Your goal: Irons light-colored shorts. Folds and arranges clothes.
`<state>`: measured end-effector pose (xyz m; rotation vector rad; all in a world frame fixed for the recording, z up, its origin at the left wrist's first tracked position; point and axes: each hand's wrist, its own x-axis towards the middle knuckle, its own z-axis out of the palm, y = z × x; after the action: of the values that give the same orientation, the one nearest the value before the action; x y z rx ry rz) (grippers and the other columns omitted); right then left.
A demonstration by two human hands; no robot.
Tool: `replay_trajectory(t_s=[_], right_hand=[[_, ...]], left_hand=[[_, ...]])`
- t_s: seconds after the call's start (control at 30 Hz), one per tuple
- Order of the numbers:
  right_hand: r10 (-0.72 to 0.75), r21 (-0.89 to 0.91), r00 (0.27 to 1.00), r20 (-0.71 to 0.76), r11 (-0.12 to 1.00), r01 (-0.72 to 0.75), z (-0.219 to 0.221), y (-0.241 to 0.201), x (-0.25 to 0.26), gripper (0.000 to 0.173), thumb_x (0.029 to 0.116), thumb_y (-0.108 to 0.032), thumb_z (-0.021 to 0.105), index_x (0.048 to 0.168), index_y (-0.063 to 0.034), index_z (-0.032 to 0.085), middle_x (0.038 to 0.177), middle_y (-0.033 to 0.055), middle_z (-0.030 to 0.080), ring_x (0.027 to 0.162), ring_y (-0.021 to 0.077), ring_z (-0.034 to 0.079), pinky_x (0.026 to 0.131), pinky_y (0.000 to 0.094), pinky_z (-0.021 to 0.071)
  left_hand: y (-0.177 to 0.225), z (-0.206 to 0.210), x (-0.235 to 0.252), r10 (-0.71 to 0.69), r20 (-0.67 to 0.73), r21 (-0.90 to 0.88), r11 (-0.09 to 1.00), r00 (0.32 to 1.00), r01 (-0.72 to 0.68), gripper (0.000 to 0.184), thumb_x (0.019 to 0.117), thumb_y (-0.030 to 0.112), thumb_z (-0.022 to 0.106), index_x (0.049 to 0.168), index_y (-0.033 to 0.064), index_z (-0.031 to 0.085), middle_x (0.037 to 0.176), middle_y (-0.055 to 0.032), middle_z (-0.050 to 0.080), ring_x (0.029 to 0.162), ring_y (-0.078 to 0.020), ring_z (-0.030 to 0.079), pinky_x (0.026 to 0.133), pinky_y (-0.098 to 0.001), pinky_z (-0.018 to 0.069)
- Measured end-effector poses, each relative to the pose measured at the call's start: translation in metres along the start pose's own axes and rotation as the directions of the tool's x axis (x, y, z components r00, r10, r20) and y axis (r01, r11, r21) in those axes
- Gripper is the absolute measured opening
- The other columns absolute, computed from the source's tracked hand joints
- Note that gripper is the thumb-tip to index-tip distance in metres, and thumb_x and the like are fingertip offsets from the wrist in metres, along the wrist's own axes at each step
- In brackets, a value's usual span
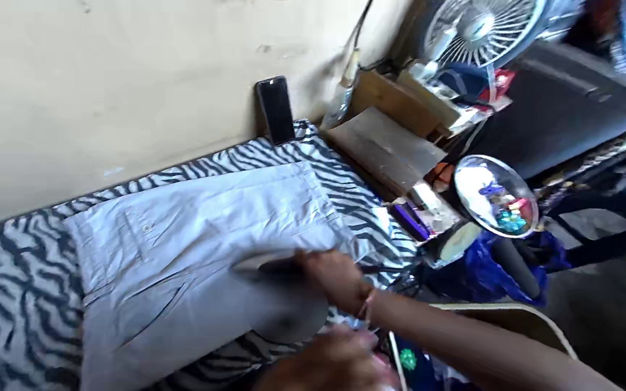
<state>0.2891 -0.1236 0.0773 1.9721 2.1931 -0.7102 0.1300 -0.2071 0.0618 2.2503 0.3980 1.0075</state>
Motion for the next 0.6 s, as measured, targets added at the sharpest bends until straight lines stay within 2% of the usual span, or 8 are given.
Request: replay_trajectory(t_s=[0.07, 0.13, 0.2, 0.23, 0.3, 0.37, 0.5, 0.6], right_hand=[[0.2, 0.004, 0.98, 0.006, 0.98, -0.2, -0.01, 0.008, 0.006, 0.039, 0.1043, -0.024, 0.055, 0.133, 0.0027, 0.057, 0.109, 0.0315, 0.069, 0.102, 0.0527, 0.068, 0.079, 0.0663, 0.0537], [0.235, 0.004, 0.971, 0.036, 0.972, -0.236, -0.014, -0.002, 0.01, 0.059, 0.1066, -0.05, 0.05, 0.132, 0.0038, 0.054, 0.108, 0.0298, 0.069, 0.103, 0.0497, 0.069, 0.083, 0.0624, 0.0544], [0.188, 0.022, 0.981, 0.049, 0.982, -0.189, -0.009, -0.026, 0.014, 0.068, 0.1052, -0.058, 0.047, 0.133, 0.0046, 0.052, 0.106, 0.0288, 0.069, 0.103, 0.0482, 0.07, 0.083, 0.0606, 0.055], [0.179, 0.013, 0.983, 0.035, 0.984, -0.179, -0.008, -0.035, 0.019, 0.068, 0.1056, -0.058, 0.045, 0.133, 0.0042, 0.052, 0.106, 0.0282, 0.07, 0.103, 0.0474, 0.07, 0.083, 0.0597, 0.0553], [0.199, -0.025, 0.98, -0.025, 0.979, -0.2, -0.011, -0.034, 0.031, 0.067, 0.107, -0.057, 0.043, 0.134, 0.0041, 0.053, 0.108, 0.029, 0.07, 0.104, 0.0483, 0.07, 0.083, 0.0603, 0.0556], [0.291, -0.026, 0.953, -0.09, 0.955, -0.294, -0.021, -0.011, 0.043, 0.065, 0.1077, -0.055, 0.043, 0.133, 0.0038, 0.055, 0.11, 0.0316, 0.069, 0.106, 0.0517, 0.068, 0.084, 0.0642, 0.054], [0.445, 0.067, 0.887, -0.124, 0.896, -0.44, -0.054, 0.035, 0.062, 0.066, 0.1078, -0.051, 0.047, 0.133, 0.0099, 0.051, 0.115, 0.036, 0.065, 0.114, 0.0545, 0.063, 0.093, 0.0676, 0.0493], [0.32, 0.045, 0.946, -0.046, 0.947, -0.318, -0.056, -0.013, 0.052, 0.065, 0.1102, -0.049, 0.041, 0.137, 0.0099, 0.049, 0.112, 0.035, 0.066, 0.109, 0.0528, 0.066, 0.091, 0.065, 0.0515]], left_hand=[[-0.02, -0.067, -0.034, -0.268, -0.206, 0.269, 0.909, 0.941, 0.318, 0.04, 0.106, 0.025, 0.048, 0.139, 0.0053, 0.058, 0.134, -0.012, 0.066, 0.134, -0.0184, 0.056, 0.117, -0.0364, 0.0423], [-0.053, -0.1, -0.055, -0.375, -0.362, 0.438, 0.74, 0.853, 0.511, 0.048, 0.1013, 0.019, 0.048, 0.143, -0.0042, 0.052, 0.139, -0.0195, 0.062, 0.137, -0.0309, 0.054, 0.117, -0.0492, 0.0395], [-0.093, -0.1, -0.067, -0.404, -0.401, 0.529, 0.63, 0.822, 0.568, 0.049, 0.1005, 0.019, 0.047, 0.142, -0.0071, 0.054, 0.144, -0.023, 0.058, 0.14, -0.0417, 0.049, 0.117, -0.06, 0.0336], [-0.116, -0.095, -0.074, -0.432, -0.37, 0.593, 0.572, 0.823, 0.567, 0.055, 0.1026, 0.027, 0.043, 0.147, -0.0053, 0.049, 0.151, -0.0222, 0.051, 0.145, -0.0432, 0.042, 0.119, -0.0668, 0.0249], [-0.153, -0.088, -0.1, -0.48, -0.352, 0.72, 0.41, 0.804, 0.56, 0.068, 0.1057, 0.049, 0.031, 0.155, 0.0027, 0.042, 0.161, -0.0177, 0.04, 0.15, -0.0421, 0.033, 0.115, -0.0766, 0.0136], [-0.155, -0.096, -0.122, -0.515, -0.385, 0.752, 0.306, 0.766, 0.584, 0.073, 0.1047, 0.055, 0.026, 0.156, 0.0052, 0.041, 0.162, -0.0156, 0.04, 0.151, -0.0392, 0.034, 0.115, -0.0765, 0.0118], [-0.127, -0.141, -0.122, -0.616, -0.315, 0.665, 0.4, 0.722, 0.631, 0.065, 0.1063, 0.046, 0.033, 0.15, 0.0007, 0.048, 0.152, -0.021, 0.051, 0.14, -0.043, 0.048, 0.114, -0.0757, 0.0211], [-0.142, -0.158, -0.069, -0.546, -0.284, 0.616, 0.526, 0.788, 0.586, 0.053, 0.1063, 0.03, 0.041, 0.145, -0.0039, 0.052, 0.15, -0.0255, 0.051, 0.142, -0.0455, 0.045, 0.117, -0.0674, 0.0276]])
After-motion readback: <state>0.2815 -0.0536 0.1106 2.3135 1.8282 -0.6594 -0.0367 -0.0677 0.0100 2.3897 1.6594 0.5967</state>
